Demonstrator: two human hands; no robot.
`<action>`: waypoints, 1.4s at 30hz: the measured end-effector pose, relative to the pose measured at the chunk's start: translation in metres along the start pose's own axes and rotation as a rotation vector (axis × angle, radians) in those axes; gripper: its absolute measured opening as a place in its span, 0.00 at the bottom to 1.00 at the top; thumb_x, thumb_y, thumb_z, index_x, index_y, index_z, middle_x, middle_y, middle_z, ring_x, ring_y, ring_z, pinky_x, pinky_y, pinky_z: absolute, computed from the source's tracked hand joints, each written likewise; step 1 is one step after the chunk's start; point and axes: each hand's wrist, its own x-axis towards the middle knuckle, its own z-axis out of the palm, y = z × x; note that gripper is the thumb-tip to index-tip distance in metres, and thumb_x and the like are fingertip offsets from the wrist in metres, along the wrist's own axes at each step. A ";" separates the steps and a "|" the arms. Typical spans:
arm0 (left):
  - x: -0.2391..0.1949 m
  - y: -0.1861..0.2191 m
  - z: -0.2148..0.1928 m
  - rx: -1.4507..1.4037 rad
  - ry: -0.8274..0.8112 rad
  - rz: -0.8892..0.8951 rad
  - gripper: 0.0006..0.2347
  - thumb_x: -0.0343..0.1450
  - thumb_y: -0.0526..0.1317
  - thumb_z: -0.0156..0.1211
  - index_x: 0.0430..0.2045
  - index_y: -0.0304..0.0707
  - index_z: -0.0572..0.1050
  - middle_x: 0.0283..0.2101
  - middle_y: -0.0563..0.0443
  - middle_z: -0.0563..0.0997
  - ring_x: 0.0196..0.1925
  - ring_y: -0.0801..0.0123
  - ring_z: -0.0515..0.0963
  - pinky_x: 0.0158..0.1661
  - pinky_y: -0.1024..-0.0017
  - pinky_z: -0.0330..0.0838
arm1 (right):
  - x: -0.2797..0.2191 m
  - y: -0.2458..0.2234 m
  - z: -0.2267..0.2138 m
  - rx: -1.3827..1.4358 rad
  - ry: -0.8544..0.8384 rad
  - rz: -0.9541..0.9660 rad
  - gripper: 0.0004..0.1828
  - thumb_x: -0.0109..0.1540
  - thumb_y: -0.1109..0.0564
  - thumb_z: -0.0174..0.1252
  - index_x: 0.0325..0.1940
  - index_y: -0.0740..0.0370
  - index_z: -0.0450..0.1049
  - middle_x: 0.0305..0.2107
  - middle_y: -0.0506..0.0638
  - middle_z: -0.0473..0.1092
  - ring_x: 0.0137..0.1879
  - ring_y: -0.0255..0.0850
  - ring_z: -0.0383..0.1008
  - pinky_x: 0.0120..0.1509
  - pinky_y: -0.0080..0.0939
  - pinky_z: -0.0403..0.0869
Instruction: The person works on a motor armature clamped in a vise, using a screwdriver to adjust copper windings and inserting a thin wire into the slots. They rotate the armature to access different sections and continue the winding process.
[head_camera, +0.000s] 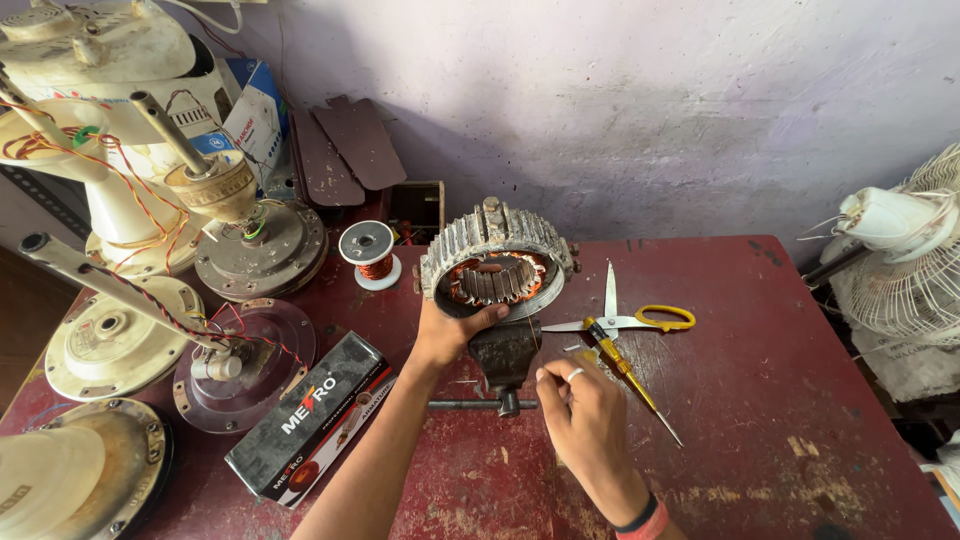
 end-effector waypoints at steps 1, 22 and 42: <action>0.000 0.000 0.000 0.001 0.005 -0.007 0.22 0.60 0.31 0.77 0.48 0.33 0.77 0.46 0.49 0.84 0.49 0.69 0.82 0.54 0.69 0.77 | -0.004 0.002 0.000 0.015 -0.022 0.036 0.05 0.59 0.60 0.62 0.30 0.63 0.79 0.19 0.45 0.72 0.21 0.31 0.68 0.22 0.35 0.63; 0.003 0.002 0.000 0.096 0.022 -0.035 0.22 0.59 0.35 0.78 0.46 0.34 0.77 0.46 0.48 0.85 0.50 0.67 0.83 0.54 0.67 0.78 | -0.131 0.132 -0.006 -0.020 -1.124 0.499 0.16 0.64 0.42 0.63 0.46 0.53 0.81 0.34 0.43 0.79 0.41 0.30 0.78 0.52 0.32 0.75; 0.005 -0.005 -0.003 0.060 0.027 -0.042 0.22 0.60 0.32 0.77 0.48 0.33 0.76 0.48 0.48 0.84 0.49 0.67 0.82 0.52 0.67 0.78 | 0.128 0.049 0.030 0.984 -0.531 0.243 0.41 0.49 0.58 0.76 0.64 0.69 0.71 0.55 0.56 0.75 0.60 0.45 0.74 0.67 0.47 0.73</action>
